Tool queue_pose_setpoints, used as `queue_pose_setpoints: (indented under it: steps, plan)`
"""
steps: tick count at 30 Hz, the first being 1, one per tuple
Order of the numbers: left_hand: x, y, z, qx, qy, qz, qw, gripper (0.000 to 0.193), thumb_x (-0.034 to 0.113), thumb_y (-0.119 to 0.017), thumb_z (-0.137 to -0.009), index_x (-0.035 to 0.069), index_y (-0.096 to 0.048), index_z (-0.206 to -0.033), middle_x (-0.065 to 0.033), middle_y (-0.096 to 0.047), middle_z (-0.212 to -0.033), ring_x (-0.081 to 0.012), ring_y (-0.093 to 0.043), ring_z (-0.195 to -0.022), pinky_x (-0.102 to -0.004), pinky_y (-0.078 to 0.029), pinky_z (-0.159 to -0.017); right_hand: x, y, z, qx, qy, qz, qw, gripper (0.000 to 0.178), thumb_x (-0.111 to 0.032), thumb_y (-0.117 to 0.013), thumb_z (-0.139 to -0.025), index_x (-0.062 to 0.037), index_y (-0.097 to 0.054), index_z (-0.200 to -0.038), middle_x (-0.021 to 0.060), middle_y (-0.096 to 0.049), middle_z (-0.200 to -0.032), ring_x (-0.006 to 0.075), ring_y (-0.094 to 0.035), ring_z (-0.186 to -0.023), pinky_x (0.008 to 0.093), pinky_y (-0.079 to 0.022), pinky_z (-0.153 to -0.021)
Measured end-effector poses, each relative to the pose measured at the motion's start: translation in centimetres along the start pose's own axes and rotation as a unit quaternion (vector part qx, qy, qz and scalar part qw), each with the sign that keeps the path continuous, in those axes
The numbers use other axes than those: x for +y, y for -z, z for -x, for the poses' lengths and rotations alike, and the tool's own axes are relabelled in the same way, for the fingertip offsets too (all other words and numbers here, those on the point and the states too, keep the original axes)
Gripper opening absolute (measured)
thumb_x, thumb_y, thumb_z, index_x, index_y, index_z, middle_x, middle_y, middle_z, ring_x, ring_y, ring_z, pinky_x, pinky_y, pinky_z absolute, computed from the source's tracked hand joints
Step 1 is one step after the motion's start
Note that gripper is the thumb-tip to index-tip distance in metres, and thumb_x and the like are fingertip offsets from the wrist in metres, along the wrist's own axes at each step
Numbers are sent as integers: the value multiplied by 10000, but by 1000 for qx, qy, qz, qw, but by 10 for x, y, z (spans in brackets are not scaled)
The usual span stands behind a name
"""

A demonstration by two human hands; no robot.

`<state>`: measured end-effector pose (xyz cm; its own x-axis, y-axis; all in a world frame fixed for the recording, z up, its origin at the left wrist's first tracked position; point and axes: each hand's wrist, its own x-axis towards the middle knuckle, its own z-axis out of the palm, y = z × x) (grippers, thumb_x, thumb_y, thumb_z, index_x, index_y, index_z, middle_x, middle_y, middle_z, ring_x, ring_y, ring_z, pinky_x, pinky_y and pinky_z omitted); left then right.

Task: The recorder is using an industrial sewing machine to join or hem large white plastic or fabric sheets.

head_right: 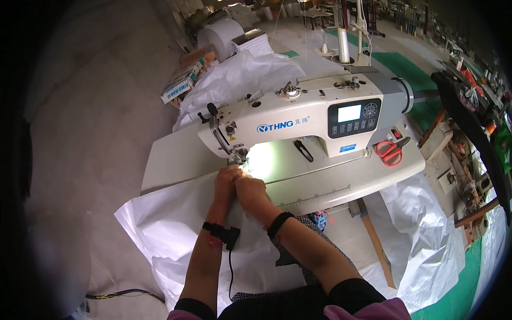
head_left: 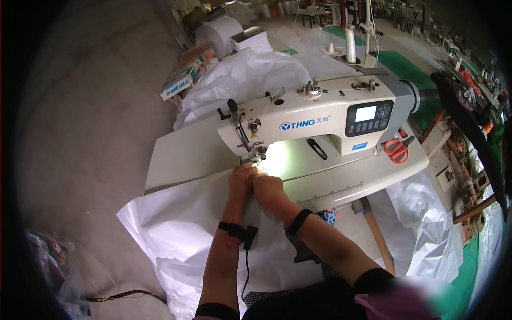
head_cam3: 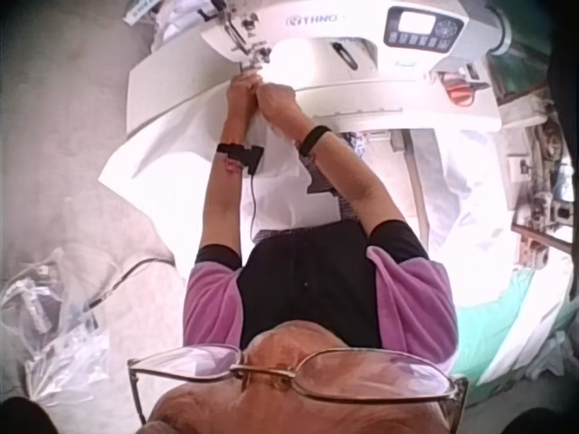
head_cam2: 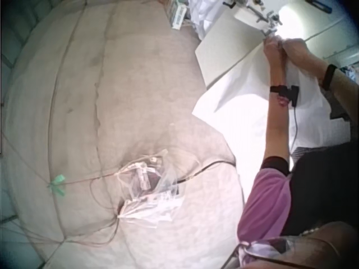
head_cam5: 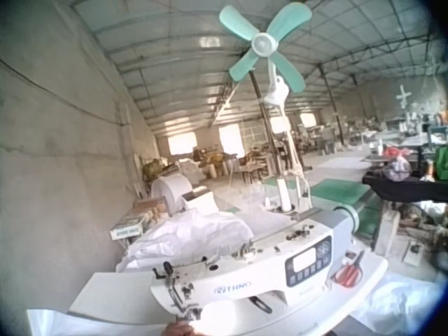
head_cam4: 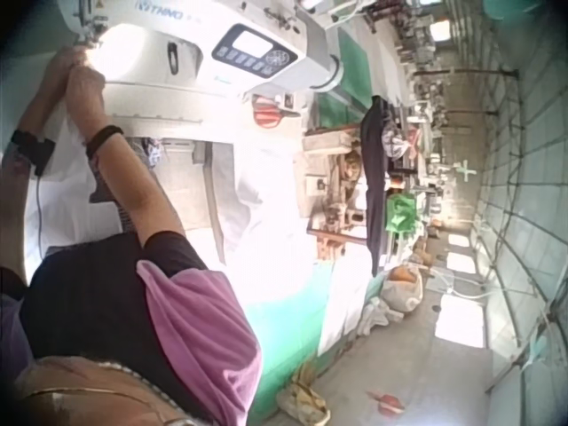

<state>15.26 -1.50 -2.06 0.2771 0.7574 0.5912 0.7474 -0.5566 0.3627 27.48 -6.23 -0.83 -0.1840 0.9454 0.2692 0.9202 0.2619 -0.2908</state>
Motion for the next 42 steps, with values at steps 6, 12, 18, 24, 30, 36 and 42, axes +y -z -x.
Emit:
queue_pose_setpoints:
  steps: [6,12,18,24,30,36,42]
  plan:
    - [-1,-1,1,11,-15,19,1000,142,56,-663,-786,71,-732,-908,-90,-701,-987,-268,-643,-949,-351,-538,-822,-2,6,-1,50,-53,-95,993,230,-100,-567,-824,-10,-566,-1036,132,-672,-801,314,-697,-749,406,-555,-648]
    - [0,0,1,-35,6,21,999,204,56,-600,-808,72,-723,-970,-102,-677,-1087,-281,-615,-1024,-368,-517,-873,-2,27,41,-65,-87,-114,988,167,-103,-560,-871,-10,-506,-998,171,-676,-889,323,-706,-806,412,-566,-691]
    - [48,29,46,-146,33,10,989,226,112,-647,-813,58,-700,-1026,-125,-641,-1174,-327,-571,-1103,-405,-456,-972,-2,50,88,-52,-32,-165,984,196,-103,-556,-863,15,-512,-1013,201,-675,-929,364,-694,-800,435,-560,-719]
    - [94,55,94,-83,-104,-61,989,211,154,-645,-820,100,-690,-1018,-98,-614,-1215,-322,-565,-1116,-434,-418,-987,34,78,92,-103,31,-223,969,226,-219,-583,-874,-25,-617,-985,192,-677,-949,380,-671,-852,468,-532,-756]
    - [85,63,79,-140,-69,5,988,226,158,-635,-830,95,-702,-1036,-99,-675,-1108,-303,-610,-1076,-406,-456,-964,34,36,28,-2,-33,-118,992,211,-231,-572,-870,-51,-644,-954,175,-692,-913,369,-679,-859,463,-536,-751]
    - [57,67,52,-235,104,48,965,238,126,-618,-839,50,-700,-1048,-154,-703,-988,-299,-685,-878,-364,-539,-807,3,22,20,-46,-115,-146,981,210,-169,-587,-852,13,-571,-956,188,-694,-887,357,-693,-849,440,-546,-732]
    - [42,20,24,-41,123,190,973,275,154,-625,-858,33,-679,-1099,-174,-689,-1044,-304,-663,-954,-364,-514,-846,-4,33,50,-59,-13,-27,998,218,-89,-522,-868,33,-492,-1046,157,-695,-750,304,-711,-709,381,-557,-605]
